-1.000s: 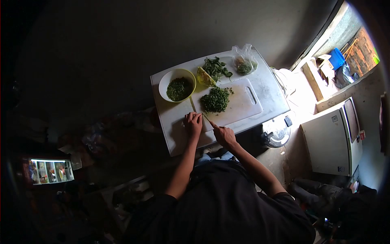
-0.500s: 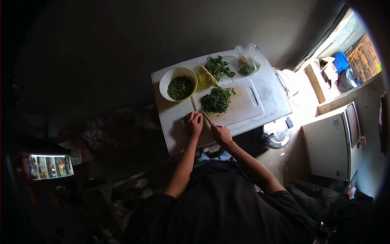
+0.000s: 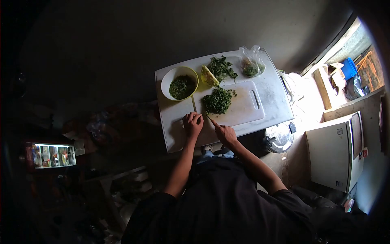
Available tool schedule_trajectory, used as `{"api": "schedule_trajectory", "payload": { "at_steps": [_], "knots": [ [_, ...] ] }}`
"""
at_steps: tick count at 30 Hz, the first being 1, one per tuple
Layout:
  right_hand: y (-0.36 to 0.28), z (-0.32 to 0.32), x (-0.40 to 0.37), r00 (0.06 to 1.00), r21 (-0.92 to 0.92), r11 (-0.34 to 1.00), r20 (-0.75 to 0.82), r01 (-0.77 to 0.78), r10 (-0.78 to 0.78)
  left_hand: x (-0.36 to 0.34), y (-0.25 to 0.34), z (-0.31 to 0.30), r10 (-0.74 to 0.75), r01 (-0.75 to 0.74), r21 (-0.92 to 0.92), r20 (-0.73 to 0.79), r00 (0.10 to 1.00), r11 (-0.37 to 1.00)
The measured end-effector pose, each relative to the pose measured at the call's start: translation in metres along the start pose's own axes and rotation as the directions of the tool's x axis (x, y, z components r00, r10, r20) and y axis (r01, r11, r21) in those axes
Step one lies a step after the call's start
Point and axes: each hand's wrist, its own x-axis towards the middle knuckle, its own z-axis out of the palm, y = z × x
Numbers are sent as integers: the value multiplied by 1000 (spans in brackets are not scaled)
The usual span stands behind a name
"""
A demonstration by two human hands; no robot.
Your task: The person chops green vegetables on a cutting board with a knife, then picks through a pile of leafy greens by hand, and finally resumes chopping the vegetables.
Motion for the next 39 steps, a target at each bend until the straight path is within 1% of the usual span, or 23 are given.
{"api": "schedule_trajectory", "payload": {
  "at_steps": [2,5,7,11,13,14,16,17,19,20,22,24,26,28,31,33,37,39],
  "knots": [
    [5,-4,2,1000,11,1000,21,-3,2,-1,2,0,-1,1,11,-13,1000,1000],
    [6,-9,0,999,21,1000,37,-1,0,-1,4,1,-13,12,49,19,1000,999],
    [4,-10,0,999,23,1000,32,11,-12,-3,4,6,-74,72,83,20,997,994],
    [1,-12,2,996,10,999,73,46,-46,-7,3,16,-88,86,86,18,996,993],
    [3,-9,1,995,10,999,90,52,-52,-10,0,18,-119,120,35,-11,993,992],
    [4,-7,1,995,21,997,74,70,-72,-10,-2,19,-119,119,37,-12,993,992],
    [7,-4,-2,994,29,996,60,89,-91,-10,-4,21,-106,104,-34,-66,992,994],
    [7,-2,-4,994,23,996,59,89,-90,-11,-5,21,-108,105,-36,-65,992,994],
    [7,1,-7,994,15,996,59,89,-90,-11,-4,21,-189,186,-95,-22,982,978],
    [6,3,-8,994,24,996,74,81,-83,-11,-4,20,-187,184,-95,-25,982,978],
    [8,8,-6,993,31,997,85,75,-77,-10,-4,19,-134,131,-69,-37,990,989],
    [10,14,-3,994,63,992,17,105,-107,-8,-6,20,-139,136,-87,-34,990,987],
    [12,23,3,993,60,991,10,118,-119,-13,-5,21,-153,149,-107,-27,988,983],
    [10,20,11,991,57,989,-2,135,-135,-14,-9,25,-162,154,-141,-53,985,978],
    [3,12,4,995,75,993,38,88,-91,-16,-10,24,-196,190,-136,-34,980,972],
    [1,1,-1,989,6,1000,147,1,-2,-13,-9,24,-189,182,-145,-37,981,973],
    [2,-6,-12,987,1,1000,157,-18,18,-13,-9,22,-207,201,-179,-14,978,963],
    [1,-4,-8,994,-38,999,108,-4,8,-10,-11,26,-223,215,-207,-17,975,954]
  ]
}}
